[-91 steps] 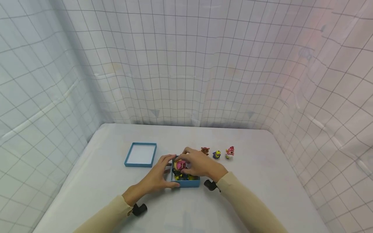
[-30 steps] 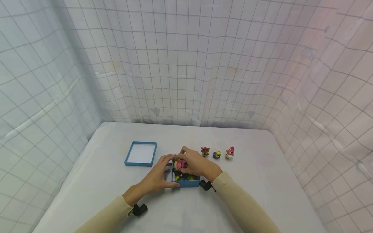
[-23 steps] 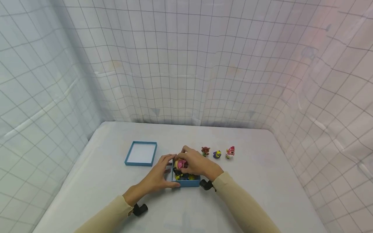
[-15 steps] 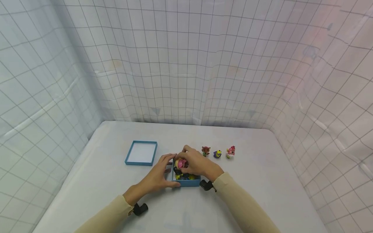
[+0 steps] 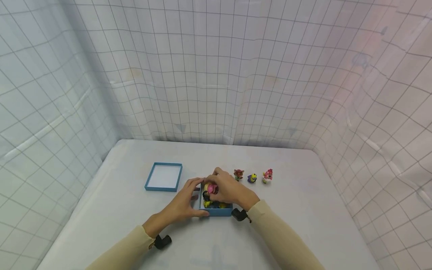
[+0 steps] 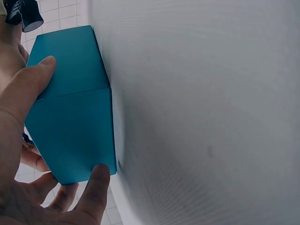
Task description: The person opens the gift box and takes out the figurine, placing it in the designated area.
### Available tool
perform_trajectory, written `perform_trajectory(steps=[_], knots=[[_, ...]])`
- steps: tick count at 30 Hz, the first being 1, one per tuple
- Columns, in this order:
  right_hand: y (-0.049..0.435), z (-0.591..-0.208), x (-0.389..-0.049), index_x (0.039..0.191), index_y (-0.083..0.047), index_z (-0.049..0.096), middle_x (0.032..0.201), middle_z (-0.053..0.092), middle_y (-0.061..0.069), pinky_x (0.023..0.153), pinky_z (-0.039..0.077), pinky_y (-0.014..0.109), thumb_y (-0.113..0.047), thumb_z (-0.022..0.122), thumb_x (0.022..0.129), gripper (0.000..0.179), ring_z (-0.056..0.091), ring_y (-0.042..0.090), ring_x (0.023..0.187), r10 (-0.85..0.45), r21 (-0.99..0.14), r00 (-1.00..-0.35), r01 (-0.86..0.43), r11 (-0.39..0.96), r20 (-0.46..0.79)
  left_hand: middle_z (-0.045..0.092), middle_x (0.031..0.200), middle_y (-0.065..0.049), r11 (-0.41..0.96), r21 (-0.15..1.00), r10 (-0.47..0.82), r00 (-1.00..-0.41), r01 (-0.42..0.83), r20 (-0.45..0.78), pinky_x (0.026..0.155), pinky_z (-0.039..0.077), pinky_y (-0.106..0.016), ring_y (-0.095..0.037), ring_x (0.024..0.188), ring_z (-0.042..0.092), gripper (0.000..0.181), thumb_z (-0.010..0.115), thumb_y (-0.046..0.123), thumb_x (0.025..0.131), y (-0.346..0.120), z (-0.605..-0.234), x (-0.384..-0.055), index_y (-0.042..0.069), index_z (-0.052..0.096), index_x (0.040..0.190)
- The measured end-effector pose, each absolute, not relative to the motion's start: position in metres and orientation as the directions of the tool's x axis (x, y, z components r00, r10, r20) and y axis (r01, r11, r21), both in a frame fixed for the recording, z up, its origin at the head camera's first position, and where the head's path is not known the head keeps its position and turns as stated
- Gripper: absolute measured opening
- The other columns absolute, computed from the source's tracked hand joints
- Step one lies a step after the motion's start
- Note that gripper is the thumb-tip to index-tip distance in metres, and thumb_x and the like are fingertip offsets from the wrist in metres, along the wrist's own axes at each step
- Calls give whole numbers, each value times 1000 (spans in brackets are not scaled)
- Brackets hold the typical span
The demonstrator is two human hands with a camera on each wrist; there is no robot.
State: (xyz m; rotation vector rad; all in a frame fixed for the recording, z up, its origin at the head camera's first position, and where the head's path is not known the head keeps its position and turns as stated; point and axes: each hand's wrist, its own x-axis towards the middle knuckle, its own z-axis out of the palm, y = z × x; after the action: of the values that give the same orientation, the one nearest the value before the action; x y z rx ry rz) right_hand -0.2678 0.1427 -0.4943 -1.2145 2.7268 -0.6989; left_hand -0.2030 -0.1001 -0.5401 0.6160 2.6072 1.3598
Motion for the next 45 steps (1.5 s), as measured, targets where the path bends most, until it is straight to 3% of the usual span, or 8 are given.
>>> perform_trajectory(steps=[10, 21, 29, 45], knots=[[149, -485, -268, 142, -14, 77, 129, 69, 10, 91, 69, 21, -12, 88, 97, 46, 80, 13, 104, -684, -566, -720, -615, 550, 117, 36, 184, -16, 506, 813, 410, -910, 288, 67, 128, 56, -54, -37, 163, 54, 119, 107, 30, 87, -100, -538, -203, 11, 36, 181], [156, -485, -264, 142, -12, 75, 137, 75, 8, 92, 69, 21, -9, 87, 100, 44, 81, 9, 104, -688, -627, -711, -606, 490, 149, 35, 185, -16, 511, 809, 411, -909, 291, 67, 128, 57, -55, -39, 163, 55, 118, 107, 31, 88, -100, -538, -203, 12, 36, 181], [158, -481, -260, 145, -12, 72, 138, 81, 8, 94, 73, 30, -11, 86, 102, 45, 83, 13, 105, -677, -619, -712, -619, 483, 185, 35, 184, -16, 510, 809, 414, -908, 294, 69, 127, 57, -56, -40, 162, 56, 119, 107, 31, 88, -100, -539, -203, 11, 36, 181], [168, -479, -254, 143, -14, 69, 128, 84, 6, 90, 70, 23, -16, 88, 105, 43, 84, 8, 101, -636, -634, -741, -603, 485, 218, 35, 185, -17, 518, 807, 404, -913, 283, 61, 127, 57, -58, -43, 160, 58, 119, 107, 31, 87, -99, -537, -202, 12, 36, 181]])
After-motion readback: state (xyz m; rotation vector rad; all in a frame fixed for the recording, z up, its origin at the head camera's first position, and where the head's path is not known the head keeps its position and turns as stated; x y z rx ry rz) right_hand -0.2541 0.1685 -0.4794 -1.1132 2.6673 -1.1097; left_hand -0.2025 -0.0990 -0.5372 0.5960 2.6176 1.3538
